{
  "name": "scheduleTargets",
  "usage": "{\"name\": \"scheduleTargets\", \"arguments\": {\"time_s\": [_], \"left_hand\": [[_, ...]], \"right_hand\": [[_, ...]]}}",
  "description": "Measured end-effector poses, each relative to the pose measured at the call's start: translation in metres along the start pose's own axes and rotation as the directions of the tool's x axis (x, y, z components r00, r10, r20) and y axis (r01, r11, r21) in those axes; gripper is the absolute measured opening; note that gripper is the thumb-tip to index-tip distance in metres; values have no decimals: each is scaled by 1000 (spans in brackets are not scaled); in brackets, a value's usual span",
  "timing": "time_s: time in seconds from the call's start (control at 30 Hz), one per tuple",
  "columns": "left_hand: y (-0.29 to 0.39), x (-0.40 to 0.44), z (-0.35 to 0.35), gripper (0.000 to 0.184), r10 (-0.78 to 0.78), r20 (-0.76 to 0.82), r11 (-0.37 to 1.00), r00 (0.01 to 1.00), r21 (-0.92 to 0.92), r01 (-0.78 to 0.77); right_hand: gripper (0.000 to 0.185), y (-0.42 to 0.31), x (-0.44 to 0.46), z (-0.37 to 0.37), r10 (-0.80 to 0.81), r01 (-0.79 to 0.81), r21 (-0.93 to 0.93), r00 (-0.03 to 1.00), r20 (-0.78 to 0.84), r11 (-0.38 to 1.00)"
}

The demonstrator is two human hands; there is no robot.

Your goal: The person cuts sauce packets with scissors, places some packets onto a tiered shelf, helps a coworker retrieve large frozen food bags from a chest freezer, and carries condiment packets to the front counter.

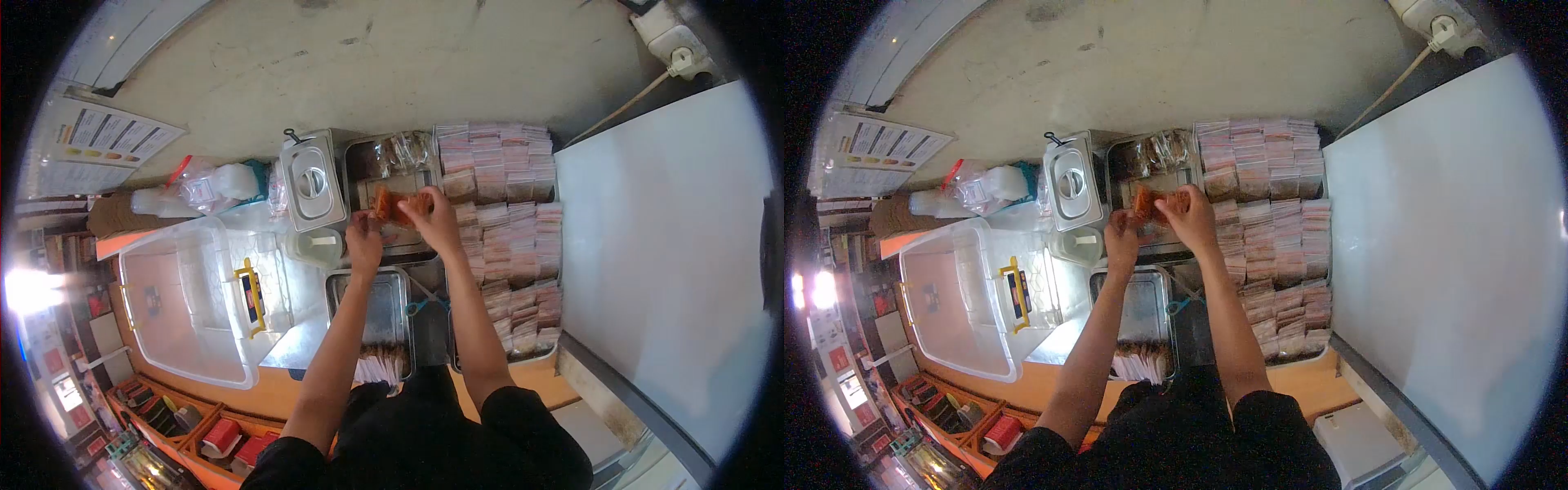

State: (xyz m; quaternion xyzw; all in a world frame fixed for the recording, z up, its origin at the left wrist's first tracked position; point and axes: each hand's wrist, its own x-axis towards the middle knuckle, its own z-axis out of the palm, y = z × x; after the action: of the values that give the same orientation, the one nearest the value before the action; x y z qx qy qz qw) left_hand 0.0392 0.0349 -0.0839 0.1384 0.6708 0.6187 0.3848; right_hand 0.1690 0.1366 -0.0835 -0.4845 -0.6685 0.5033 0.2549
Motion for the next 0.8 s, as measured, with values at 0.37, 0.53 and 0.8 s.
{"name": "scheduleTargets", "arguments": {"time_s": [0.37,0.53,0.8], "left_hand": [[-1,3,-4,23,616,276,433,738,664,-609],[27,-11,15,29,518,212,523,829,688,-503],[21,-6,7,42,422,214,546,881,716,-435]], "right_hand": [[36,6,2,8,-62,63,22,998,-30,998],[34,3,2,12,-116,117,-2,989,-88,993],[33,13,4,15,-89,92,28,991,-95,995]]}}
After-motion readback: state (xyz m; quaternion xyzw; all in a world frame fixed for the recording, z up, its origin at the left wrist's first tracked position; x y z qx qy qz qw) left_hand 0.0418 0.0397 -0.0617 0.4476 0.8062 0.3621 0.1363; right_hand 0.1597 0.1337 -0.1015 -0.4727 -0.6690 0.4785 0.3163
